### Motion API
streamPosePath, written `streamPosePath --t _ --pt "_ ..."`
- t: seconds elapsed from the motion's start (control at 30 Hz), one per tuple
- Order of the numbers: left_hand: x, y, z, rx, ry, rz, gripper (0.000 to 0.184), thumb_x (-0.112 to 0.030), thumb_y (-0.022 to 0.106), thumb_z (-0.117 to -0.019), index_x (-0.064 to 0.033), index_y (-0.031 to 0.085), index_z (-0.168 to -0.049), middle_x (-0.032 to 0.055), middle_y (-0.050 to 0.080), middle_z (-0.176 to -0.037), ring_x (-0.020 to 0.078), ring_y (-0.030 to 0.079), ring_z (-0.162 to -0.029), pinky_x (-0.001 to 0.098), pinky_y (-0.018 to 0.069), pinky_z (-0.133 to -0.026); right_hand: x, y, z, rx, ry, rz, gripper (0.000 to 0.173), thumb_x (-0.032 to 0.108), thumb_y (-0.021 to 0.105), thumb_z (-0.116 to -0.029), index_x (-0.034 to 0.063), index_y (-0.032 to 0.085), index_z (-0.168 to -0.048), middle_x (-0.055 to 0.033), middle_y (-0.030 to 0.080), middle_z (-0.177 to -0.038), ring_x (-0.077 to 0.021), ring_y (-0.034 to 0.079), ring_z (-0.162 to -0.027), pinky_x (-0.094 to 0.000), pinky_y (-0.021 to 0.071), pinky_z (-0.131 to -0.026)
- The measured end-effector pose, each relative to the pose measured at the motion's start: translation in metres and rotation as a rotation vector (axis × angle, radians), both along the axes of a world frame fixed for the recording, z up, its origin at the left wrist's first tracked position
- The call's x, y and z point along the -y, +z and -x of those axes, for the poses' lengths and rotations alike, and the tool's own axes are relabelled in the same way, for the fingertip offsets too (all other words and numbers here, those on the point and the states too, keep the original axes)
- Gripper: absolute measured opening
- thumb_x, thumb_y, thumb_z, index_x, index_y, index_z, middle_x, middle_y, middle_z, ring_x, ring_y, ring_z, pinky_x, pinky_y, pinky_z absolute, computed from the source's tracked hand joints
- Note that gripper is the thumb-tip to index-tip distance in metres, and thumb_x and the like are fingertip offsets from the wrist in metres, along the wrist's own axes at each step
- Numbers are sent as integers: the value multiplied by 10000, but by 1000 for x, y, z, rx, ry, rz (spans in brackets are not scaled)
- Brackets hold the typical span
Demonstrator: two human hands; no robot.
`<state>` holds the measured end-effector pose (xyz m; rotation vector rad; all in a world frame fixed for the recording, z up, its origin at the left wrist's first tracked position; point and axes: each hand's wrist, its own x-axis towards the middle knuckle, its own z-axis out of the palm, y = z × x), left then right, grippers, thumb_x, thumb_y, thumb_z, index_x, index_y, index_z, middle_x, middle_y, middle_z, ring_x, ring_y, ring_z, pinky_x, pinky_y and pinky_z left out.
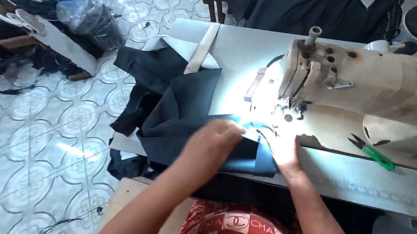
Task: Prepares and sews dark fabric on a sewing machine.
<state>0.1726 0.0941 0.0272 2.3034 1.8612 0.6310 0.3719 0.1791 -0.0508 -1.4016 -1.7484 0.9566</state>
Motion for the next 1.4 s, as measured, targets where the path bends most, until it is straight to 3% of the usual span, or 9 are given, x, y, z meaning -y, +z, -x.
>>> streamPosePath --t 0.1,0.23,0.4,0.47,0.7,1.0,1.17,1.3,1.4 --pt "-12 -53 -23 67 -64 18 263 -172 523 -1057 -102 742 -1186 95 744 -1106 262 707 -1084 438 574 -954 22 4 -13 116 -40 -126 473 351 703 -961 9 655 -1284 -171 692 -1162 -254 686 -1023 -438 576 -896" --pt "-16 -70 -21 28 -104 18 254 -122 555 -1032 -79 709 -1230 133 730 -1065 308 701 -1041 473 567 -928 63 2 -16 373 -43 -287 877 737 687 -781 14 681 -1277 -214 649 -1258 -351 634 -1172 -460 561 -937" --pt "-22 -74 -20 58 -273 -36 223 -92 547 -1035 -122 757 -1101 86 703 -1176 262 649 -1173 457 530 -1014 64 -10 -22 225 -92 -345 351 116 686 -856 29 731 -1194 -148 728 -1093 -219 712 -979 -314 594 -838" --pt "-23 -75 -21 14 -335 -60 302 -35 533 -1022 -158 750 -1192 86 727 -1120 261 686 -1085 445 561 -935 62 -12 -29 112 -101 -309 294 54 614 -900 21 733 -1166 -117 743 -1063 -133 714 -936 -240 588 -801" --pt "-20 -74 -32 -218 -357 -46 531 22 556 -974 -324 654 -1365 161 700 -1153 357 671 -962 464 546 -712 60 -15 -36 -40 -52 -289 243 100 607 -979 18 755 -1154 -106 732 -1102 -102 686 -1029 -215 562 -899" --pt "-29 -49 -20 -31 -421 -42 212 -51 555 -993 -75 766 -979 106 732 -1151 283 693 -1113 522 536 -981 70 -6 -13 519 149 -287 538 446 452 -1029 79 673 -1355 -198 614 -1392 -399 587 -1272 -499 518 -1006" --pt "-54 -78 -18 47 -424 -83 374 -42 475 -1002 -48 677 -1317 125 626 -1421 269 557 -1363 465 437 -1133 79 3 -20 510 116 -236 770 669 344 -1012 59 664 -1356 -217 645 -1325 -388 621 -1230 -483 541 -987" --pt "-66 -86 -10 22 -390 -105 411 -64 436 -1011 -44 644 -1365 127 614 -1435 274 540 -1376 450 395 -1165 87 -5 -28 357 -37 -291 494 434 503 -1052 32 709 -1254 -166 721 -1082 -256 712 -924 -366 598 -784" --pt "-68 -84 -10 35 -410 -90 416 -58 446 -1003 -44 639 -1371 135 615 -1431 283 547 -1365 455 403 -1156 83 -11 -28 239 -65 -338 283 251 605 -1017 64 749 -1173 -112 745 -1045 -196 717 -934 -304 593 -832"
